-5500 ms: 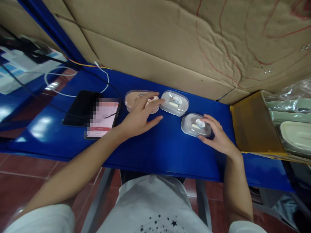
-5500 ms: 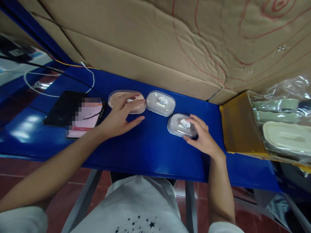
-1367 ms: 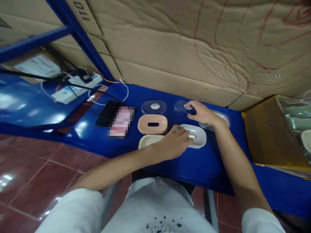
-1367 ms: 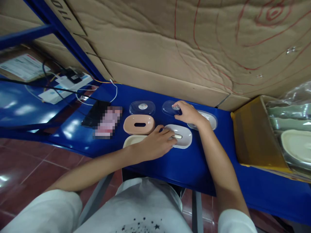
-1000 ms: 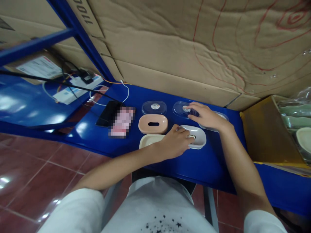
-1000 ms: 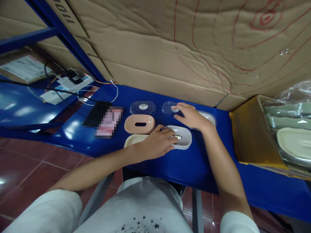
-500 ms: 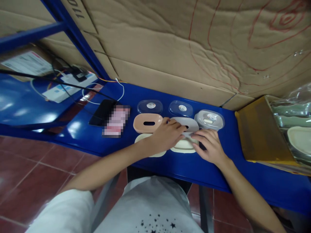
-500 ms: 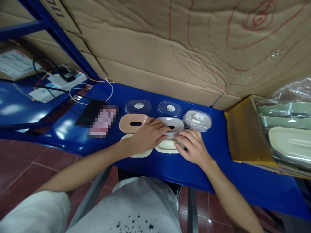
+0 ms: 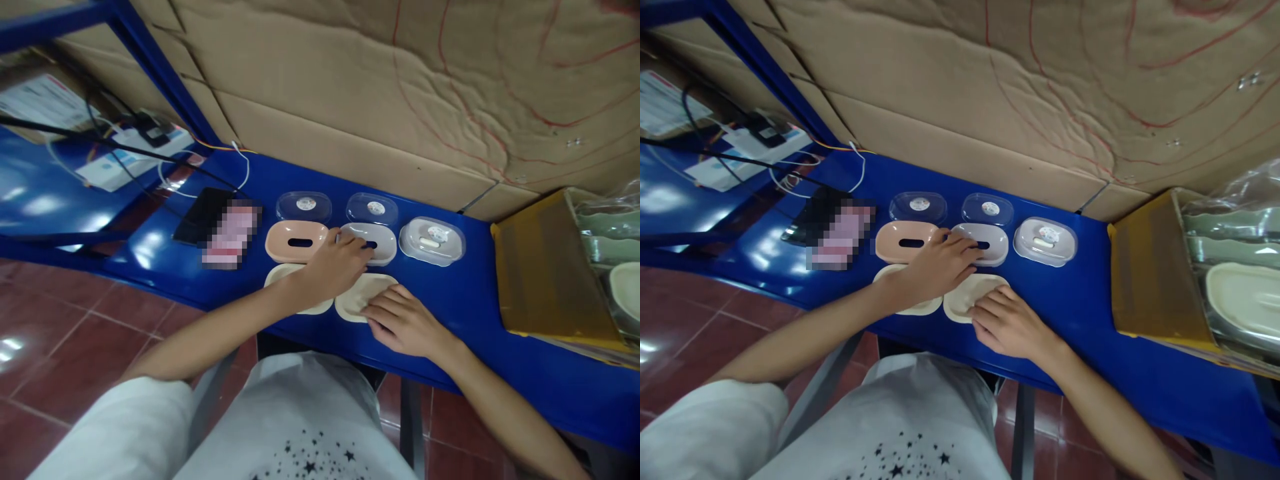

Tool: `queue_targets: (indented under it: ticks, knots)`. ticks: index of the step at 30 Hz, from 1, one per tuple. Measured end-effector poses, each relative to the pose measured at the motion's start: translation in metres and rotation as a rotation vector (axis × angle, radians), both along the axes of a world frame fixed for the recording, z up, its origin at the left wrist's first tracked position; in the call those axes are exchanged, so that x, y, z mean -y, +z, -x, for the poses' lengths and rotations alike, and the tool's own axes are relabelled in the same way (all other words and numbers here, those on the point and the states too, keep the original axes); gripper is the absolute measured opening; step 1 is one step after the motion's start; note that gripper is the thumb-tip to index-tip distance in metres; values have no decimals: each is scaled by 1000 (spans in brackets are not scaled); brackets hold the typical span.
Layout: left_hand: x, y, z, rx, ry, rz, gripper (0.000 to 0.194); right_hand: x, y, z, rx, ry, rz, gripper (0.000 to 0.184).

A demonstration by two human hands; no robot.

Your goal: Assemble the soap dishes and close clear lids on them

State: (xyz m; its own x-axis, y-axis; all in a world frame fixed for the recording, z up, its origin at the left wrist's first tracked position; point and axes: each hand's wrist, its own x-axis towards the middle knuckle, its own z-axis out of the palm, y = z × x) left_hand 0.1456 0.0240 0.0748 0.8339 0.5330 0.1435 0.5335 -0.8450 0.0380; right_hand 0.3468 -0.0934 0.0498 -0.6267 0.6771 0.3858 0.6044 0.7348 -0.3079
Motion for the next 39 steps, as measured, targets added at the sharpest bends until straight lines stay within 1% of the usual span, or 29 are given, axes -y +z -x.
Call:
queue_targets:
  ticks: [2, 3, 5, 6, 7, 9, 10, 12, 15, 19, 21, 24, 27, 30, 32, 35, 37, 39]
  knots:
    - [18, 1, 2, 53, -10, -13, 29, -5, 3, -15, -38, -71, -47, 22]
    - [30, 1, 4, 83, -15, -16, 34, -9, 4, -26, -32, -152, -82, 27]
    - [55, -2, 7, 113, -43, -3, 39, -20, 5, -54, 21, -398, -146, 39]
    - [67, -6, 8, 125, -56, 3, 39, -25, 5, -69, 54, -531, -139, 47]
    - [78, -10, 9, 141, -58, 10, 38, -30, 4, -83, 83, -621, -132, 55]
    - [94, -23, 12, 191, -56, 2, 35, -36, 1, -106, 146, -701, -64, 68]
    - [99, -30, 13, 221, -50, -20, 32, -38, 0, -115, 163, -710, -20, 71]
    - [104, -43, 15, 272, -47, -82, 28, -37, 0, -125, 155, -710, 63, 68]
    - [104, -55, 19, 334, -63, -142, 22, -27, 8, -132, 67, -691, 144, 62]
    - [103, -58, 22, 420, -64, -165, 21, -13, 26, -138, -38, -639, 266, 62]
    - [104, -57, 23, 434, -67, -160, 21, -14, 31, -143, -93, -645, 300, 61]
    - [105, -57, 23, 422, -86, -144, 20, -34, 32, -151, -138, -661, 295, 61]
    - [105, -59, 22, 414, -96, -132, 18, -67, 28, -158, -99, -641, 309, 56]
    - [105, -62, 22, 410, -98, -135, 17, -99, 22, -163, -67, -621, 394, 56]
    - [105, -62, 22, 414, -92, -139, 15, -114, 18, -165, -68, -613, 474, 57]
    - [105, -62, 22, 428, -78, -141, 12, -126, 14, -167, -62, -578, 534, 58]
    - [105, -61, 22, 434, -76, -138, 12, -128, 14, -167, -25, -533, 517, 53]
    - [105, -60, 22, 432, -82, -127, 14, -126, 17, -164, 22, -508, 462, 45]
